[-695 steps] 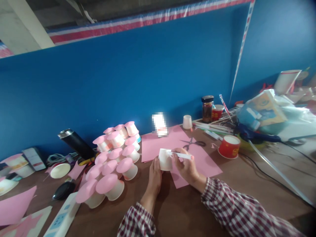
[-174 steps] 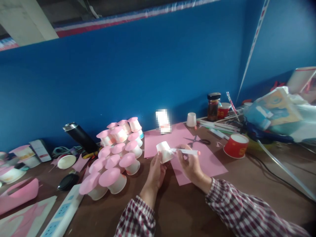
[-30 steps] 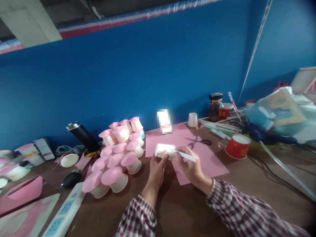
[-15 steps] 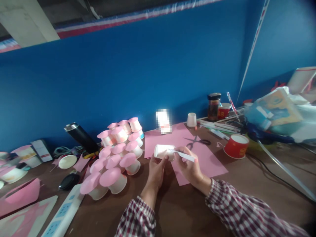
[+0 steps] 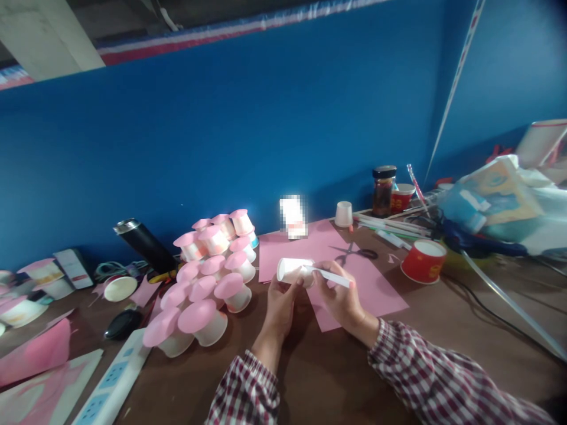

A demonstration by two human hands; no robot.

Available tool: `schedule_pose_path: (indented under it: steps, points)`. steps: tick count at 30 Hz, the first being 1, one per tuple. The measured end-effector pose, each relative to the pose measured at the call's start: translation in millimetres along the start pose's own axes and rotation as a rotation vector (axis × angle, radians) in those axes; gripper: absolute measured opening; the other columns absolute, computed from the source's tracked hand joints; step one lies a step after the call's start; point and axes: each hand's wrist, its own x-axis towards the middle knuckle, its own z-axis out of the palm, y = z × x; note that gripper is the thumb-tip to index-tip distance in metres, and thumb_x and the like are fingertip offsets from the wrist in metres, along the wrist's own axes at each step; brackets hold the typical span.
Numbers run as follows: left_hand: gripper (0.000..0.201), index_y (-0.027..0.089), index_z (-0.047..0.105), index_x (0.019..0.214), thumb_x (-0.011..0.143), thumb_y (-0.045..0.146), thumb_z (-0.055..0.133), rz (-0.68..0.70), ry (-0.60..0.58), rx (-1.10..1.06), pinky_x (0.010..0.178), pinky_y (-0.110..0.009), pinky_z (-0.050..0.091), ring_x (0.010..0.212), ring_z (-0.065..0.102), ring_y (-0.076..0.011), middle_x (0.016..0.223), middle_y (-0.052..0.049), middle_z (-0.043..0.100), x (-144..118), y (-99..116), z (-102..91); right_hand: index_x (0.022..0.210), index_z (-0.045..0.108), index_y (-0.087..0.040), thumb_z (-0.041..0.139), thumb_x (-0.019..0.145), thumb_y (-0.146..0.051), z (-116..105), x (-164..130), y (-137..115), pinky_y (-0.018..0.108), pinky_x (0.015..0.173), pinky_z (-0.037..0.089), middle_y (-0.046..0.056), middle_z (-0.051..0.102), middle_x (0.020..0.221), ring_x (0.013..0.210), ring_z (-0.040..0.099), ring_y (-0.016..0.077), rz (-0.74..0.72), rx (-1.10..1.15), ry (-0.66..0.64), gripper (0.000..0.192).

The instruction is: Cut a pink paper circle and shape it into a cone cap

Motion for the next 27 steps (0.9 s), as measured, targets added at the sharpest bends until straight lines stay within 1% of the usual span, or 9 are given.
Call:
schedule_pose_path:
  steps: [6,11,17,21,27]
  points:
    - [0.044,0.015,0.061,0.107,0.066,0.024,0.074,0.006,0.003,-0.02,0.089,-0.035,0.043,0.094,0.063,-0.0218,0.103,-0.01,0.067,-1.2,2.2,3.3,0.087,0.058,-0.019,0.052,0.084,-0.026,-0.3,-0.4,1.1,0.024,0.058,0.05,0.003,0.064,0.077,0.065,0.06,0.0145,0.005,-0.009,-0.023,0.01]
    - [0.047,0.015,0.058,0.112,0.068,0.022,0.073,0.024,-0.011,-0.031,0.091,-0.037,0.042,0.097,0.062,-0.0222,0.105,-0.011,0.067,-1.3,2.8,4.2,0.088,0.058,-0.019,0.053,0.085,-0.027,-0.6,-0.7,0.9,0.024,0.057,0.05,0.003,0.063,0.076,0.062,0.059,0.0134,0.017,0.002,-0.035,0.01]
    - [0.05,0.015,0.057,0.114,0.067,0.024,0.073,0.018,-0.008,-0.022,0.091,-0.037,0.043,0.1,0.062,-0.0242,0.106,-0.012,0.067,-1.8,3.5,5.6,0.088,0.058,-0.019,0.052,0.085,-0.027,-0.5,-0.2,0.5,0.023,0.054,0.05,0.003,0.064,0.076,0.062,0.059,0.0135,0.005,-0.001,-0.032,0.011]
    - [0.048,0.015,0.059,0.112,0.067,0.024,0.074,0.013,-0.01,-0.025,0.091,-0.038,0.043,0.099,0.062,-0.0241,0.107,-0.012,0.067,-2.3,3.8,6.1,0.087,0.058,-0.019,0.052,0.085,-0.027,-0.7,0.2,-0.4,0.023,0.054,0.049,0.003,0.064,0.076,0.063,0.06,0.0137,0.004,-0.004,-0.026,0.01]
    - [0.041,0.013,0.062,0.104,0.067,0.025,0.074,0.009,0.002,-0.006,0.093,-0.04,0.042,0.099,0.061,-0.0246,0.108,-0.013,0.066,-1.1,0.7,2.5,0.087,0.058,-0.019,0.053,0.084,-0.026,-0.9,1.0,0.9,0.023,0.055,0.05,0.004,0.064,0.078,0.064,0.06,0.0144,0.017,-0.016,-0.005,0.01]
